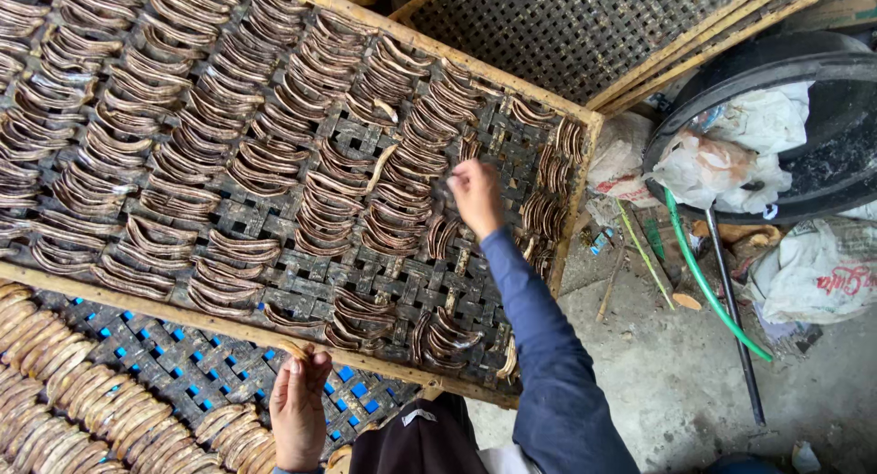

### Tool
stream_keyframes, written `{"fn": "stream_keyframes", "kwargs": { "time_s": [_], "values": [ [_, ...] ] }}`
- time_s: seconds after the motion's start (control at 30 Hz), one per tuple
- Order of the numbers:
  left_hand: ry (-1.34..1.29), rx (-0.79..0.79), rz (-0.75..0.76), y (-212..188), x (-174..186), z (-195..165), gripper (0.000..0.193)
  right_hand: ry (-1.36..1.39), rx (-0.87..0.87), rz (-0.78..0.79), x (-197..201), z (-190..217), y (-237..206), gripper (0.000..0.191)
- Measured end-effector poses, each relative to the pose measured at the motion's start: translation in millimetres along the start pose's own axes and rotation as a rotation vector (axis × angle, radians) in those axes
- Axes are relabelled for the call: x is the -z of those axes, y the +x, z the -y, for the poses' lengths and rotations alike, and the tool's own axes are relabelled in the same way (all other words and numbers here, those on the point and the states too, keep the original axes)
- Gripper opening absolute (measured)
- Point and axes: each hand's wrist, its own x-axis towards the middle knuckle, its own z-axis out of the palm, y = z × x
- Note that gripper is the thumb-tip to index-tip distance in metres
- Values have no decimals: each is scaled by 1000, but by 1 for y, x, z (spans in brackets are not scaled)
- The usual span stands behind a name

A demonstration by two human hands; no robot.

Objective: The person picks up dried banana slices from bamboo drying trays and places them one at a time into neat rows on the trays, occasionally turning or repositioning pieces to fill gaps in the arrangement.

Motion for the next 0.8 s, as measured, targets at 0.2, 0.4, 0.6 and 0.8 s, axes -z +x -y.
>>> {"fn": "stream_keyframes", "kwargs": {
  "time_s": [0.2,0.4,0.6,0.8],
  "values": [
    [2,47,46,-8,6,8,15,-112,16,-97,4,-75,34,34],
    [25,112,98,-7,-8,4,15,-368,-24,-207,9,-57,33,16],
    [1,265,119,15,-35,16,11,301,33,530,8,75,-80,6],
    [-227,212,18,34,-45,20,12,454,368,823,-30,126,-142,10]
  ]
}}
